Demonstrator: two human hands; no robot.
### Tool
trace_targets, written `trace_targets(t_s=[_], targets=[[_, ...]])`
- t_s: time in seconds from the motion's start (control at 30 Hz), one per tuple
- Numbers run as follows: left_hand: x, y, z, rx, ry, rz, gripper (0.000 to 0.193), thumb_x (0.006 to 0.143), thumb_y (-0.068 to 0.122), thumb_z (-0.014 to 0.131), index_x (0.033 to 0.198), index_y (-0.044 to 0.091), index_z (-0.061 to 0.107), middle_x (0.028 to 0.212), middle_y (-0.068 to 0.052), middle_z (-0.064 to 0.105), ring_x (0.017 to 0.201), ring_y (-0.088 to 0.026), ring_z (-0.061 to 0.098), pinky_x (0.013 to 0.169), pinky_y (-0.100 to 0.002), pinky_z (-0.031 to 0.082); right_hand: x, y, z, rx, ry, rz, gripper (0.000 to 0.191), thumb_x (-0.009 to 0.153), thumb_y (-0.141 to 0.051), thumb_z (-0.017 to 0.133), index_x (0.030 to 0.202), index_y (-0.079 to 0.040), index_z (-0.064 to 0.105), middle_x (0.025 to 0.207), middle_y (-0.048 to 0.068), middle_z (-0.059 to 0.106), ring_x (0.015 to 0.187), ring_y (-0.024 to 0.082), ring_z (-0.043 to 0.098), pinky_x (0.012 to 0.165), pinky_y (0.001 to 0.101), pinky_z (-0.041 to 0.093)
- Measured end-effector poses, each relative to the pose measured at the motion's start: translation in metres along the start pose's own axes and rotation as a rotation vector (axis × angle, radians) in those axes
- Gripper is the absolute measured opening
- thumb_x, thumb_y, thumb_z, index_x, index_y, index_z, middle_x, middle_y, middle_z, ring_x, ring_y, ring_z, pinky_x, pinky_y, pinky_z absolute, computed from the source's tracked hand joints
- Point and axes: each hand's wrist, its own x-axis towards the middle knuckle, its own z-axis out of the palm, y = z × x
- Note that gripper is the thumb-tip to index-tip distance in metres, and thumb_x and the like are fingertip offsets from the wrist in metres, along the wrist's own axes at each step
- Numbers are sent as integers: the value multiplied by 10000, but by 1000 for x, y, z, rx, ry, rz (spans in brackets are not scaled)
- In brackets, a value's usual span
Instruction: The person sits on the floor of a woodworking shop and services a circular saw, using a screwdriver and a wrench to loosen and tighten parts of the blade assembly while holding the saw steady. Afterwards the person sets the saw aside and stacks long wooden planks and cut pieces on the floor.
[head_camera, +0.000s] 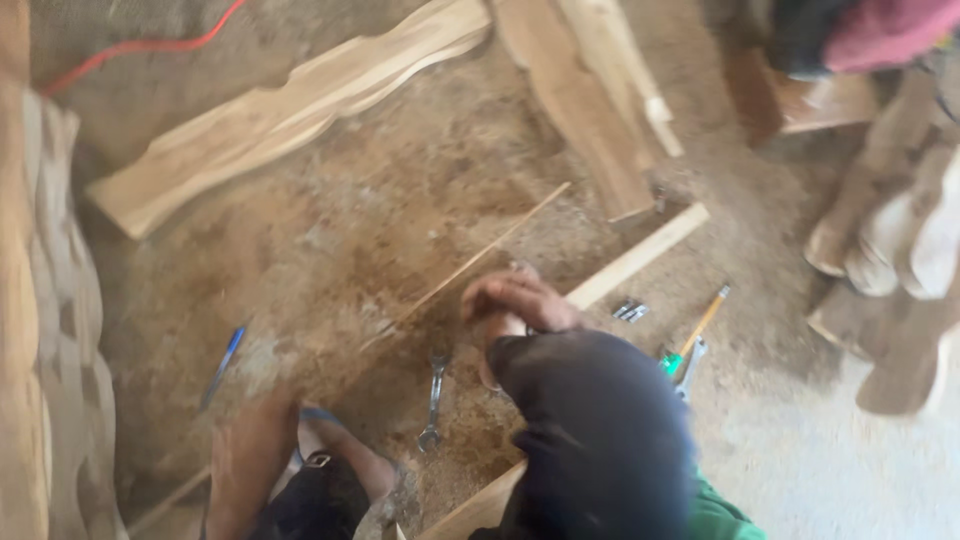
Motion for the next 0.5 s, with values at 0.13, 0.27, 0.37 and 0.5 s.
trace_targets(t_s=[0.13,0.27,0.37,0.5], targets=[[-22,-8,38,-99,237,125,203,937,313,617,1093,227,714,980,-96,751,919,-321,723,797,-467,566,-86,15,17,382,7,13,319,1056,-270,577,1195,-24,725,1160,189,743,1113,279,699,995,395,544],[-28,-4,52,-322,367,368,259,844,278,685,1089,211,737,1058,-86,742,992,-283,715,845,-408,567,-155,37,25,503,161,-48,321,1047,-274,578,1184,-26,727,1143,184,748,1091,280,703,977,399,545],[-39,7,45,-485,332,433,269,829,272,703,1087,208,746,1045,-79,728,966,-244,707,819,-373,571,-193,52,30,540,229,-60,323,1039,-276,578,1177,-27,729,1130,180,751,1075,281,706,963,402,546],[-53,4,39,-414,351,422,240,866,275,677,1074,208,776,920,-120,745,863,-267,735,750,-413,578,-211,64,34,563,268,-50,325,1029,-280,579,1166,-28,732,1113,174,756,1053,282,710,945,406,547]])
